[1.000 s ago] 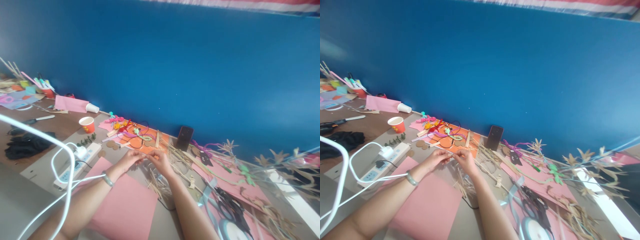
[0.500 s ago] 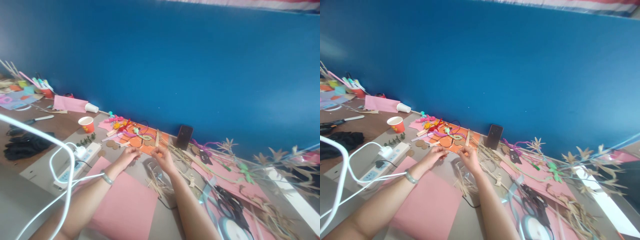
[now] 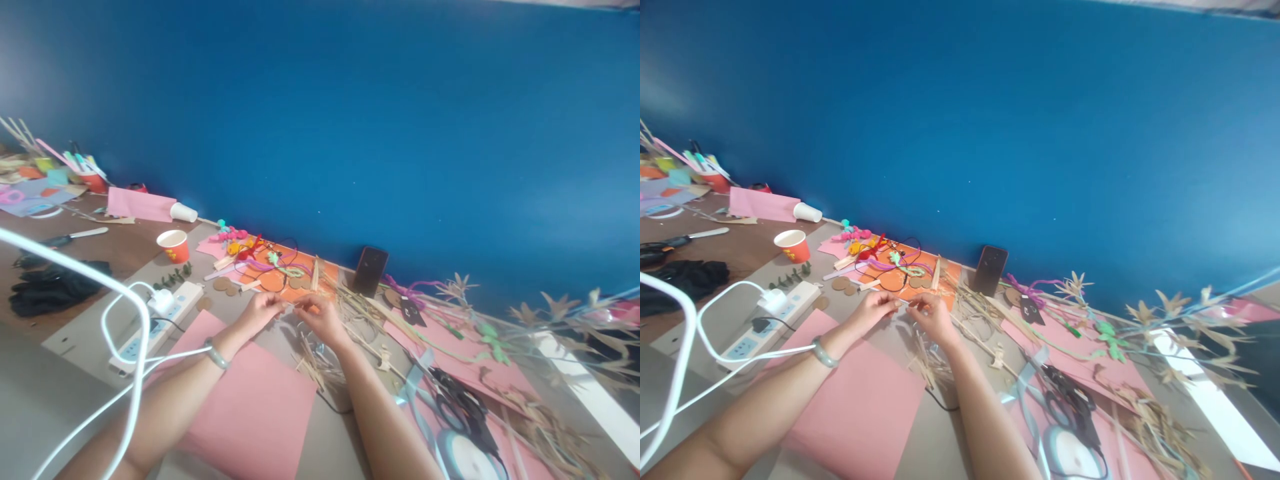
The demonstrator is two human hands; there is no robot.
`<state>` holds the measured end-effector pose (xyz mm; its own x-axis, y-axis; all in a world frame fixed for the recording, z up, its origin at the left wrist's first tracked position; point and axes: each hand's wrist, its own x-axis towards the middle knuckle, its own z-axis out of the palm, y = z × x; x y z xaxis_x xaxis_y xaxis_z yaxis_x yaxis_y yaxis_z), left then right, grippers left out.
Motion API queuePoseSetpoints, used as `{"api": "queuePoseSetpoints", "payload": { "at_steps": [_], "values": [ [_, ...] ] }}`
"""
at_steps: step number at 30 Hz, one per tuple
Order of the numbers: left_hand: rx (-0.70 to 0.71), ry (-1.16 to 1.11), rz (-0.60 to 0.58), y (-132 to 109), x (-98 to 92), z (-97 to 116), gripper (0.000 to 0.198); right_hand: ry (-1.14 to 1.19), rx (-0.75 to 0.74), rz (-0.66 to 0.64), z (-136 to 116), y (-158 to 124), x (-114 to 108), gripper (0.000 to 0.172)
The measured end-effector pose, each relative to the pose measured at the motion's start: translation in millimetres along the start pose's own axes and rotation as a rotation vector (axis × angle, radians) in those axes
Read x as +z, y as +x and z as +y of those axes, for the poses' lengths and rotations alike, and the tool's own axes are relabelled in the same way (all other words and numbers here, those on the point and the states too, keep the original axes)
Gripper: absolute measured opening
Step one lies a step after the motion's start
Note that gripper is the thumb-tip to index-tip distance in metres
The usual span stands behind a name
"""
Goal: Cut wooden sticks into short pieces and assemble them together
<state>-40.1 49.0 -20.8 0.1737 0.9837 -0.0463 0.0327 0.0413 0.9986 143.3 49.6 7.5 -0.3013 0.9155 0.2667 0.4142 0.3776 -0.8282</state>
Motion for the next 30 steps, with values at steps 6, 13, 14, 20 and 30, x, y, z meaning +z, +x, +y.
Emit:
{"api": "queuePoseSetpoints", "payload": {
  "at_steps": [6,13,14,20,30],
  "values": [
    [0.042,0.033,-0.021,-0.5,3.7,-0.9,0.032,-0.039,-0.067,-0.004,0.1,-0.5,6.5,0.008],
    [0.05,-0.011,-0.038,3.0,3.5,-9.4,0.033,-0.149,-0.065,0.014,4.7,0.7,7.8,0.009],
    [0.048,-0.012,-0.036,2.9,3.5,-9.2,0.033,-0.158,-0.068,0.004,4.5,0.7,7.4,0.01],
    [0.021,0.009,-0.043,-0.1,5.5,-5.3,0.034,-0.21,-0.085,-0.022,-1.0,0.7,2.7,0.013],
    [0.012,0.022,0.0,-0.6,3.0,-2.3,0.032,-0.041,-0.003,-0.072,-2.4,1.6,-3.3,0.017]
  ]
}}
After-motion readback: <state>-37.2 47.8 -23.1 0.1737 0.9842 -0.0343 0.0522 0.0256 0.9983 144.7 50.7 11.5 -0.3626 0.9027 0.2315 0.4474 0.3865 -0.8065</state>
